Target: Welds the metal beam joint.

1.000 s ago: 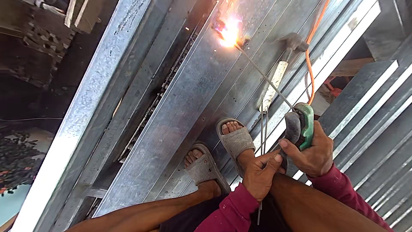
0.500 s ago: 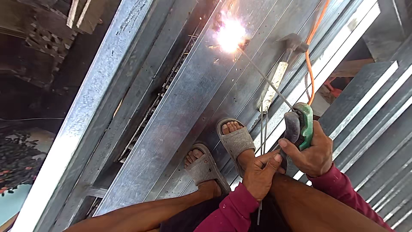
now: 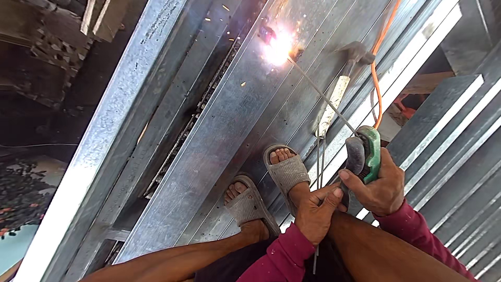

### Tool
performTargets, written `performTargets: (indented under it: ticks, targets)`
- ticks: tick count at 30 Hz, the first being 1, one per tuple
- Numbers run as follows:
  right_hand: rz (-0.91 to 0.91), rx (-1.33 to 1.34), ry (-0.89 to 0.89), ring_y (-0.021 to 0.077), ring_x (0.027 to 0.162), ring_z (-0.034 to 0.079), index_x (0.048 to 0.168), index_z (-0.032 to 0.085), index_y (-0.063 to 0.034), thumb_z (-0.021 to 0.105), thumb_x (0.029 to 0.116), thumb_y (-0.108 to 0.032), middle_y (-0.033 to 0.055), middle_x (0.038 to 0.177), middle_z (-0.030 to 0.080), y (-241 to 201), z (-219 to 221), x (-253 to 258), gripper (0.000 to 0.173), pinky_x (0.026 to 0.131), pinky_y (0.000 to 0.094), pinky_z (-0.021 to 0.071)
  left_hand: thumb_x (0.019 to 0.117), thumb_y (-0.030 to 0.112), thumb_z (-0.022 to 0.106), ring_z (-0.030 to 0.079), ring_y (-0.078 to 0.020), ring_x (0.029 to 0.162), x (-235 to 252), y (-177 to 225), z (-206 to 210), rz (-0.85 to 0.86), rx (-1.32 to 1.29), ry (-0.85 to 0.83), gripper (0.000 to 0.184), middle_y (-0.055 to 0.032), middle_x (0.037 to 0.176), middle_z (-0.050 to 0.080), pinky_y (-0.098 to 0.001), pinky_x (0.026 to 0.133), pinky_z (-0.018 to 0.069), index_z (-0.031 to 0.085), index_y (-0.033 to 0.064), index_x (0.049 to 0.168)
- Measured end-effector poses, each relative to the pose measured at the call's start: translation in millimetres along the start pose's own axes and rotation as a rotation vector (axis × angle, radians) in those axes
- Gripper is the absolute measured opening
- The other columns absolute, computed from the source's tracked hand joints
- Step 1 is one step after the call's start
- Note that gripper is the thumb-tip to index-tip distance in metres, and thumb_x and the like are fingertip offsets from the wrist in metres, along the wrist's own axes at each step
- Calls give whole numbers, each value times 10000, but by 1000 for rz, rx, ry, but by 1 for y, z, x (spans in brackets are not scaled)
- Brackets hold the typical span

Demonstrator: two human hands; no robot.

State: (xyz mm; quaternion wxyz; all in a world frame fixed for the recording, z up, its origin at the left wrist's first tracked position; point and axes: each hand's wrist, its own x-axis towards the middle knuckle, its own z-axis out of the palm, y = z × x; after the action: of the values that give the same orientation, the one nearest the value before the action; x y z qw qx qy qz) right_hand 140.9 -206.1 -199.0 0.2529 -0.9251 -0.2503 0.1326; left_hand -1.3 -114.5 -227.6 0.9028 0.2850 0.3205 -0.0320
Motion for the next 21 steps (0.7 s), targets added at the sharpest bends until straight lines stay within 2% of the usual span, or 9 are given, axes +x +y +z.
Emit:
performTargets:
  ticks: [6,17,21]
  targets:
    - [4,-2,-8,-1,677,628,1132,630,4,678,840,-673,22,769,670,0,1,1,738,591,223,533,1056,160,548,702,-100,800,1,0,0,5,-5,9,286,-80,924,756,-268,794,591,737,-43,1126]
    - [-3,15,-10,-8,681,626,1119,631,2,694,839,-651,18,769,669,2,1,-1,713,594,213,531,1058,153,544,709,-110,835,0,-2,-1,19,-3,-1,286,-98,961,761,-280,826,590,742,-46,1115]
    - [-8,14,-11,7,692,641,1134,630,3,691,846,-653,28,787,683,2,1,0,719,606,231,548,1057,154,548,716,-117,854,0,-1,-1,10,7,6,289,-110,1018,763,-286,834,596,734,-53,1137]
